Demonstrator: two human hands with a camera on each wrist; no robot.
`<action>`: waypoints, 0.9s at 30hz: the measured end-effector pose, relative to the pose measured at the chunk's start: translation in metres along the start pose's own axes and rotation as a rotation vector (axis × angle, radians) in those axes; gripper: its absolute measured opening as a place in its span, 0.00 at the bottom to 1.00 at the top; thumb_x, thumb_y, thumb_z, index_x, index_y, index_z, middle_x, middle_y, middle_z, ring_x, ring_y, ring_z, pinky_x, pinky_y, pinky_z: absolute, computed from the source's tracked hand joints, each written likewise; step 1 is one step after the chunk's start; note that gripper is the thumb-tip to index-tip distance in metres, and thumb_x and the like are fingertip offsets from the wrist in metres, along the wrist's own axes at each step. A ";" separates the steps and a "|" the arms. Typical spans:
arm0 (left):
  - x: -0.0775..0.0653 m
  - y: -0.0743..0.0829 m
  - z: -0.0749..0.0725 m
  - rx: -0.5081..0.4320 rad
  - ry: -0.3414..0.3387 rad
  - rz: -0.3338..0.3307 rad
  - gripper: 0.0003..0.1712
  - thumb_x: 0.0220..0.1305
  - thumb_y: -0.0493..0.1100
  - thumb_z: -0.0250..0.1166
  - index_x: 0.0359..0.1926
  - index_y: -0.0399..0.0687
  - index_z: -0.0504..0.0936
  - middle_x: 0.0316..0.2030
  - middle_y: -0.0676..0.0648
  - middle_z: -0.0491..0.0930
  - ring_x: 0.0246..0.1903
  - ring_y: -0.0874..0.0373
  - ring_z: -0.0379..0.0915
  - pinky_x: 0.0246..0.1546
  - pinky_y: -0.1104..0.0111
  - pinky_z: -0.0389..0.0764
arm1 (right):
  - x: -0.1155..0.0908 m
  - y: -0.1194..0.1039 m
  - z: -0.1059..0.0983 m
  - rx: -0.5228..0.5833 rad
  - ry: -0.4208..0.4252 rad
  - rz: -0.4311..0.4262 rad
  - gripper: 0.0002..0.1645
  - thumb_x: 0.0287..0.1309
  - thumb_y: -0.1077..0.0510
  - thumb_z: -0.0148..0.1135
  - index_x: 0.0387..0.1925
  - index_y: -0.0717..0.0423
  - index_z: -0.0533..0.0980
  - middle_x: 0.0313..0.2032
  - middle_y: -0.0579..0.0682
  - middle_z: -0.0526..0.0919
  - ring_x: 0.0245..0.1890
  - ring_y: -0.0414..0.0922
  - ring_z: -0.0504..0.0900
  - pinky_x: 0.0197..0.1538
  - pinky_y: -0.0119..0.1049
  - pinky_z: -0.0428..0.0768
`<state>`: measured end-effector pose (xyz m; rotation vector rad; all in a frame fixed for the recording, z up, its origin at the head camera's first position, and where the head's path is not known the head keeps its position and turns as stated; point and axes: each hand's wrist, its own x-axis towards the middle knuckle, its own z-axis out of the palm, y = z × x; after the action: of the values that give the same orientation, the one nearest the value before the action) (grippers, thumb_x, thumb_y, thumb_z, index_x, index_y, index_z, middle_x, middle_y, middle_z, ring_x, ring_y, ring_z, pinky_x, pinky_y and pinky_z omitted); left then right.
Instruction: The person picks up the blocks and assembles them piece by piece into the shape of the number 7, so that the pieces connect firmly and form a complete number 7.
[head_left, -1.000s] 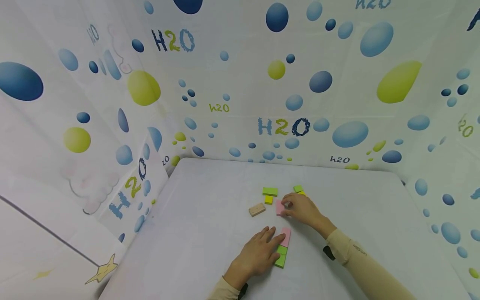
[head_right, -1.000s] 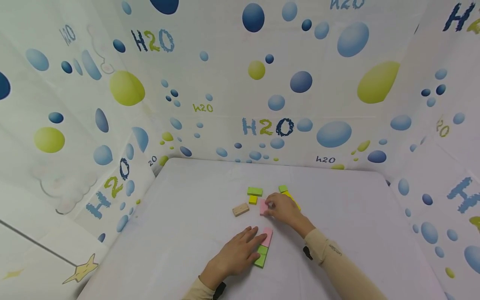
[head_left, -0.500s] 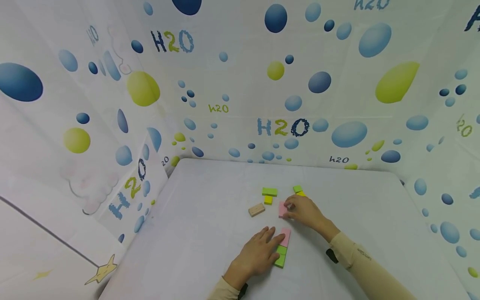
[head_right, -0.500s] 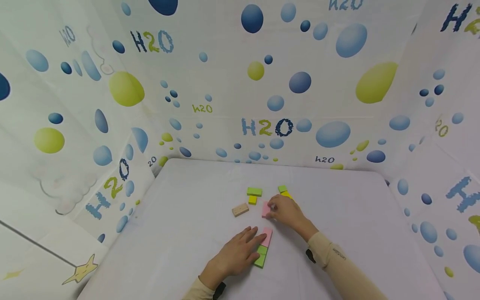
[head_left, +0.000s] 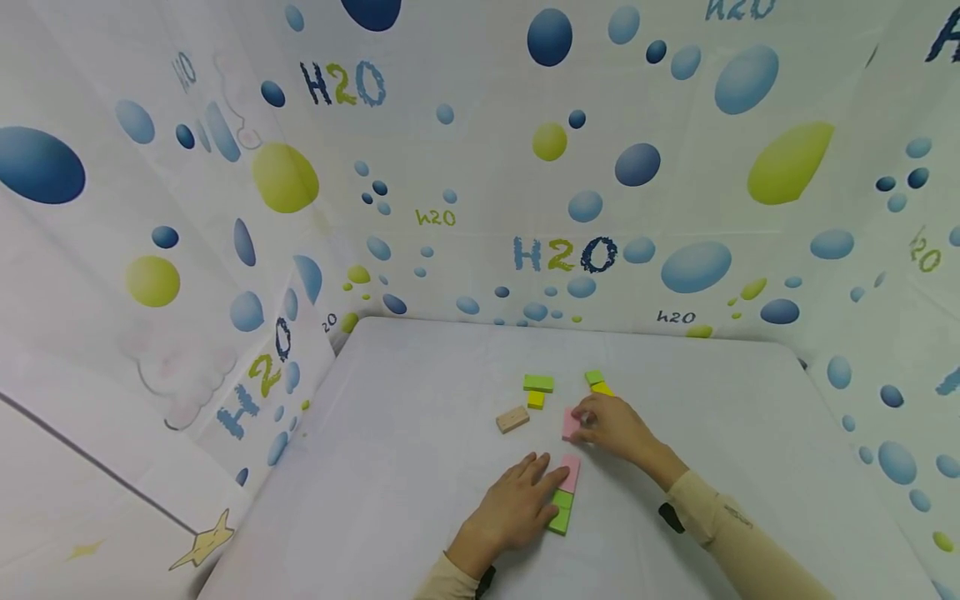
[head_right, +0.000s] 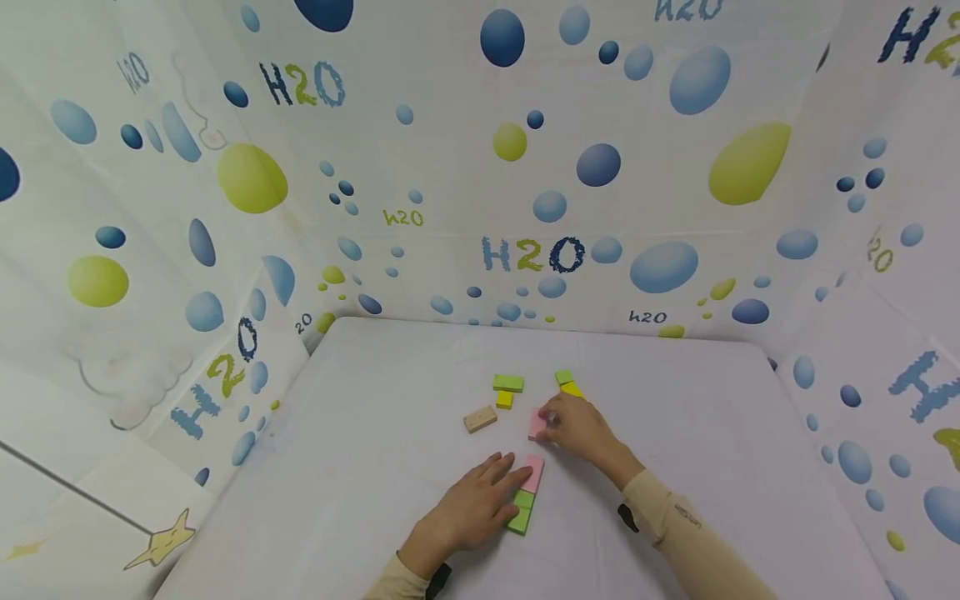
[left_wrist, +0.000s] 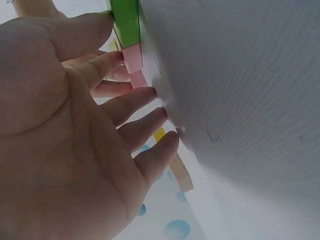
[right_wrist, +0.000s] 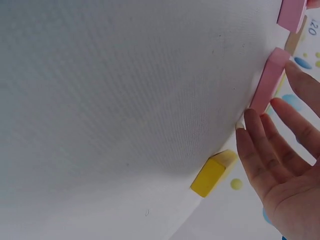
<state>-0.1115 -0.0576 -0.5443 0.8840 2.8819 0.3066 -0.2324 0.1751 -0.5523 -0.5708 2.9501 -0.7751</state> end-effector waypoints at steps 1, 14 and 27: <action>0.000 0.000 0.000 0.003 0.001 0.000 0.32 0.76 0.55 0.60 0.77 0.63 0.68 0.75 0.44 0.66 0.75 0.46 0.62 0.72 0.57 0.69 | -0.001 0.000 0.000 0.003 -0.002 0.004 0.24 0.49 0.46 0.84 0.47 0.48 0.87 0.43 0.41 0.87 0.40 0.40 0.82 0.50 0.44 0.84; 0.001 -0.002 0.004 0.014 -0.006 0.006 0.32 0.77 0.55 0.59 0.78 0.62 0.68 0.76 0.44 0.66 0.75 0.46 0.62 0.72 0.56 0.69 | -0.010 -0.004 -0.001 0.012 -0.002 0.017 0.22 0.50 0.47 0.84 0.46 0.48 0.88 0.43 0.41 0.86 0.40 0.41 0.81 0.48 0.43 0.83; 0.001 -0.004 0.005 0.023 -0.002 0.004 0.32 0.77 0.56 0.59 0.78 0.63 0.67 0.76 0.44 0.66 0.75 0.46 0.62 0.71 0.55 0.70 | -0.016 -0.003 0.003 0.026 0.020 -0.005 0.21 0.50 0.48 0.84 0.45 0.48 0.89 0.46 0.43 0.86 0.41 0.41 0.83 0.49 0.43 0.84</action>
<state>-0.1138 -0.0595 -0.5500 0.8937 2.8876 0.2740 -0.2159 0.1769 -0.5543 -0.5722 2.9536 -0.8233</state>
